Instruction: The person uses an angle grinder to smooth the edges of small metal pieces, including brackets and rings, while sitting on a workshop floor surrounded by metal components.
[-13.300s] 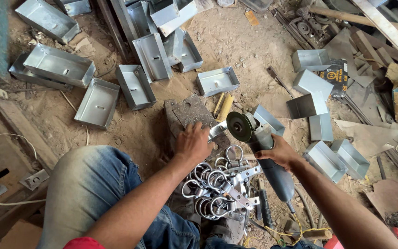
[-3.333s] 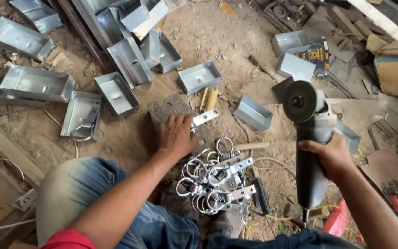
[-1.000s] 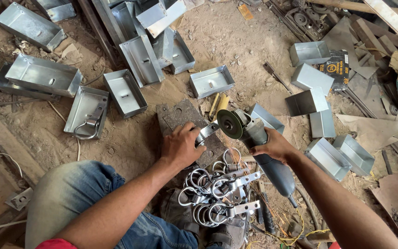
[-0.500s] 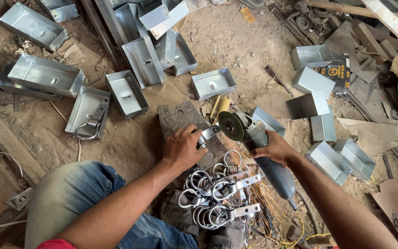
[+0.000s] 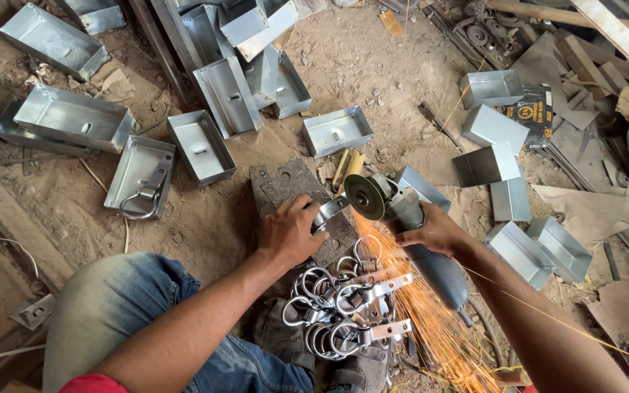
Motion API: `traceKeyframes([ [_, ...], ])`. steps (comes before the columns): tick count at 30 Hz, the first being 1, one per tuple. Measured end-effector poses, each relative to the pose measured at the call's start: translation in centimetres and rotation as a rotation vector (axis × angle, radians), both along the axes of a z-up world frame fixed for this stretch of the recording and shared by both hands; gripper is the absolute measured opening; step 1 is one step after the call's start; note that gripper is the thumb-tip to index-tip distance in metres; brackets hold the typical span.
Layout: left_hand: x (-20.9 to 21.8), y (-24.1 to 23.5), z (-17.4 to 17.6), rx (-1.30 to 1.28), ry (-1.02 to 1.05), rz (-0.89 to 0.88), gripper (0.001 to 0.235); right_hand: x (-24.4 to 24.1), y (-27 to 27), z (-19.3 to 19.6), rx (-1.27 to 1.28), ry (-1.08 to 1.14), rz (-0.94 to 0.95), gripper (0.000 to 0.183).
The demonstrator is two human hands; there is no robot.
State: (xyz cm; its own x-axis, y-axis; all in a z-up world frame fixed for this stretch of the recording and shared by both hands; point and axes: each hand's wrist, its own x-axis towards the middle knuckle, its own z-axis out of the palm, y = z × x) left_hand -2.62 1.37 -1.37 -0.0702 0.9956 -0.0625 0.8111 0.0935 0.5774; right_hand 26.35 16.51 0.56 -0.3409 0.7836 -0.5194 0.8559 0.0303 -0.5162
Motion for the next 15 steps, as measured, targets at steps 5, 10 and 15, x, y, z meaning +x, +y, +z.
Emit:
traceKeyframes([
  [5, 0.0, -0.1, 0.2, 0.014, 0.021, 0.005, 0.056, 0.3, 0.3, -0.4, -0.020, 0.092, 0.042, 0.081],
  [10, 0.0, -0.1, -0.3, 0.013, -0.009, 0.001, 0.059, 0.0, -0.2, 0.4, -0.018, -0.019, 0.037, 0.081],
  [15, 0.0, -0.1, -0.8, 0.022, 0.018, -0.007, 0.059, -0.4, 0.2, 0.3, 0.032, -0.133, 0.010, 0.094],
])
